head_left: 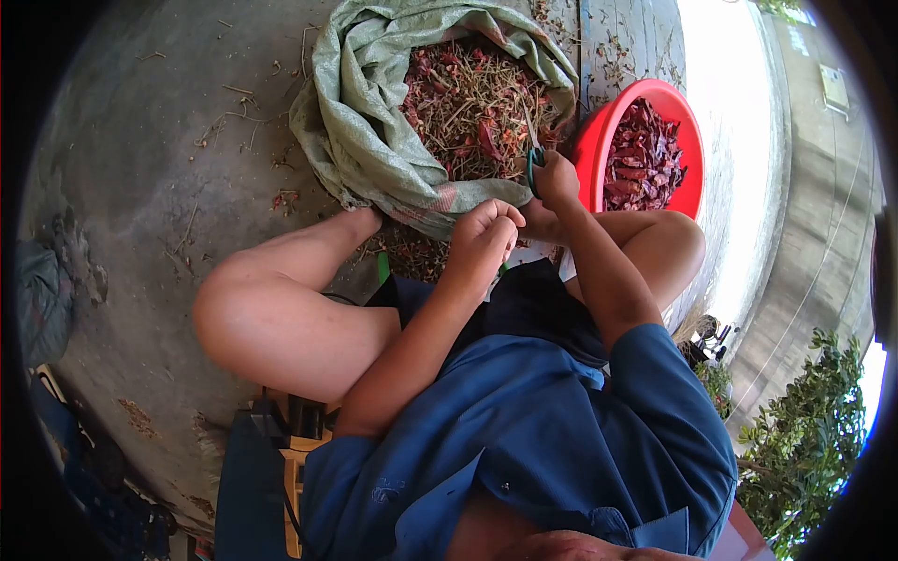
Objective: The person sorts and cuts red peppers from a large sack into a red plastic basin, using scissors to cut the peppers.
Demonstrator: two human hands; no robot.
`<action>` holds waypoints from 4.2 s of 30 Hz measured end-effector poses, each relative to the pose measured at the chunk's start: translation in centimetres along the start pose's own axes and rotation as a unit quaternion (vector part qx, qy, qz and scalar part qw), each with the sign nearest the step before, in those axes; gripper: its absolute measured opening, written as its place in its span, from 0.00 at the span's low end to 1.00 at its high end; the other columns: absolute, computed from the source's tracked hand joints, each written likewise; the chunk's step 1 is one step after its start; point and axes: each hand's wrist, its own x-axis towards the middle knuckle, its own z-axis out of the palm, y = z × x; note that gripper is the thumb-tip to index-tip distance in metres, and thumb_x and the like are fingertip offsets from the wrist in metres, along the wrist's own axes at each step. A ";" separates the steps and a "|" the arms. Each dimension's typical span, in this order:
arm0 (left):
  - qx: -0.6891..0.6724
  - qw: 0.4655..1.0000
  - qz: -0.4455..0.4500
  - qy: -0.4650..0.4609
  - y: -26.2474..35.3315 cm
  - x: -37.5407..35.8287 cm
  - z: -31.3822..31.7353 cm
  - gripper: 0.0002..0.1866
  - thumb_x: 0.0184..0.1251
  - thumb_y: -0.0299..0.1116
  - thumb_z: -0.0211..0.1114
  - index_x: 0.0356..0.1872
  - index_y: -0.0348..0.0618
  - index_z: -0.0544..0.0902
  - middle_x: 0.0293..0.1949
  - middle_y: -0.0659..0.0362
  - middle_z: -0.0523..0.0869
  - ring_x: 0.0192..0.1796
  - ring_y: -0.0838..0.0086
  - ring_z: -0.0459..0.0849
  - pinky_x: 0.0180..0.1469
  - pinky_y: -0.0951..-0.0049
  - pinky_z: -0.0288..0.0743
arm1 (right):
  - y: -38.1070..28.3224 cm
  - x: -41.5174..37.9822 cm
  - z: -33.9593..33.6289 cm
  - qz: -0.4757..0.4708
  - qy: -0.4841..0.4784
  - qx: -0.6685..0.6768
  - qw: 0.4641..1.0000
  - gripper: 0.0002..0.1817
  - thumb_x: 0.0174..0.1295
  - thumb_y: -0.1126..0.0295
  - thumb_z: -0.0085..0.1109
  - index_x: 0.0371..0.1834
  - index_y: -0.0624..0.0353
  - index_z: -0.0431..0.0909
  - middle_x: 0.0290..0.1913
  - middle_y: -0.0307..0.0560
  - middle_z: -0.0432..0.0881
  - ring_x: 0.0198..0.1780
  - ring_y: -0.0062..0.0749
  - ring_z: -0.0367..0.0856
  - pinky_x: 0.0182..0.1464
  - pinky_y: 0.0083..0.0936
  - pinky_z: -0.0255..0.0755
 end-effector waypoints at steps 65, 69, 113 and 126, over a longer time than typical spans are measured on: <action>-0.015 1.000 -0.010 0.023 0.1 0.3 -0.8 0.06 0.65 0.24 0.52 0.36 0.40 0.78 0.22 0.68 0.73 0.21 0.88 0.66 0.22 0.85 0.57 | -12.2 -3.5 10.3 -0.067 -0.011 0.115 0.991 0.16 0.55 0.59 0.68 0.41 0.56 0.79 0.36 0.57 0.87 0.42 0.57 0.86 0.45 0.47 0.78; -0.006 0.999 0.001 0.034 -0.3 0.3 -1.2 0.06 0.65 0.24 0.52 0.36 0.40 0.78 0.22 0.67 0.73 0.21 0.88 0.66 0.23 0.85 0.58 | -12.3 -3.2 11.6 -0.082 -0.022 0.123 0.989 0.15 0.55 0.58 0.66 0.40 0.56 0.80 0.37 0.58 0.87 0.43 0.57 0.86 0.45 0.46 0.78; -0.003 1.000 0.002 0.002 0.0 -0.2 0.1 0.06 0.66 0.24 0.52 0.36 0.38 0.78 0.23 0.67 0.73 0.22 0.88 0.66 0.23 0.85 0.59 | -5.7 -0.8 4.4 -0.138 -0.185 0.456 0.860 0.16 0.60 0.67 0.74 0.43 0.55 0.75 0.30 0.34 0.78 0.30 0.16 0.73 0.30 0.18 0.66; 0.048 0.999 0.005 0.017 -1.5 -0.5 -0.2 0.05 0.65 0.25 0.53 0.35 0.40 0.78 0.21 0.69 0.73 0.20 0.88 0.65 0.21 0.84 0.58 | -3.2 -1.3 -0.8 -0.034 -0.174 0.678 0.714 0.11 0.66 0.66 0.68 0.45 0.58 0.79 0.40 0.38 0.84 0.39 0.24 0.84 0.42 0.23 0.79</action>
